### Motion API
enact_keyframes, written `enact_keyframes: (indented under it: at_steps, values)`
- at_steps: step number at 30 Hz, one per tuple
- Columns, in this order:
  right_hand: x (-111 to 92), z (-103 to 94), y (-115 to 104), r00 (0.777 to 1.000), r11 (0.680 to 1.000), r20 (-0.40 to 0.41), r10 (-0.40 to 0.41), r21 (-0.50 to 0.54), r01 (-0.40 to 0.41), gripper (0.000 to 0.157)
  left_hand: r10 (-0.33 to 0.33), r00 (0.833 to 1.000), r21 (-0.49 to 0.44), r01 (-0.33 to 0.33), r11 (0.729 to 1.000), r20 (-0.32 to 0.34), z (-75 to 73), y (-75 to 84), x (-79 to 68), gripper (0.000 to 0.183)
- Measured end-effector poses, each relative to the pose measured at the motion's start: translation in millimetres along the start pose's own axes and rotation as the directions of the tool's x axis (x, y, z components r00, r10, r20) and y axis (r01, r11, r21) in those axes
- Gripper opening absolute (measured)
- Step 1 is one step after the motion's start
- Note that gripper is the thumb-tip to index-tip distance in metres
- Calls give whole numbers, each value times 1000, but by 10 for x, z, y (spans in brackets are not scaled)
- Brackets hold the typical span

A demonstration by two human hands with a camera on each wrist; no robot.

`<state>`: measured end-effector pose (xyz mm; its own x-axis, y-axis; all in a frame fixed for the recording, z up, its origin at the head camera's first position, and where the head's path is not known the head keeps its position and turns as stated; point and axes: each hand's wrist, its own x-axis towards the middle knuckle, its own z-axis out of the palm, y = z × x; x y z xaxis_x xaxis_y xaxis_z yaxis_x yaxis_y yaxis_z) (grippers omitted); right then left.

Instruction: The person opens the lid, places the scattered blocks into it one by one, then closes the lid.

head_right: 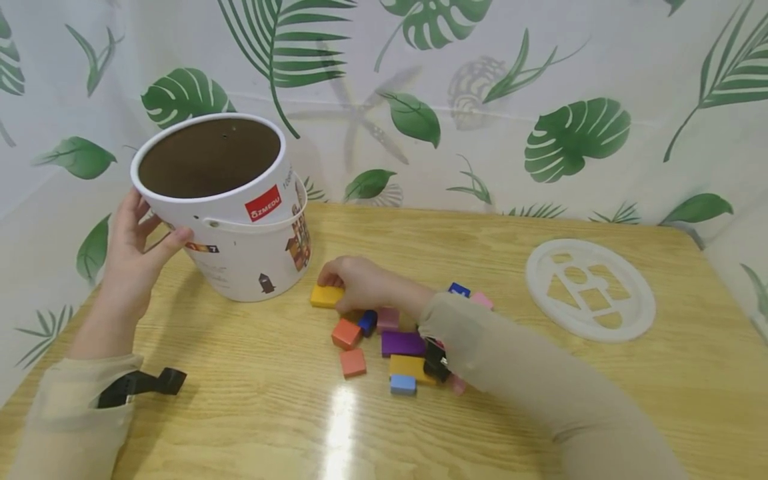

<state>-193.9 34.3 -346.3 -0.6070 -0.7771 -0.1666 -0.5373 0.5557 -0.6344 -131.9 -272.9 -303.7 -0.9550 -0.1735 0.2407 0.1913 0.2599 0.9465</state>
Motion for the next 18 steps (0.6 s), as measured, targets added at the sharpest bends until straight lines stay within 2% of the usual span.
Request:
enact_keyframes:
  at_steps: [5, 12, 18]
  values:
    - [-20, -43, -13, 999, 1000, -41, -7, 9, 7, 41, -2, 1000, 13, 2, 1000, -3, 11, 5, 6, 85]
    - [-55, -223, -86, 996, 999, -82, -18, 44, 22, 40, 9, 1000, 3, -9, 1000, -1, 8, 3, 3, 85]
    - [-99, -429, -182, 983, 994, -163, -82, 59, 93, 38, 1, 1000, 8, -1, 1000, -2, 4, 1, 3, 86]
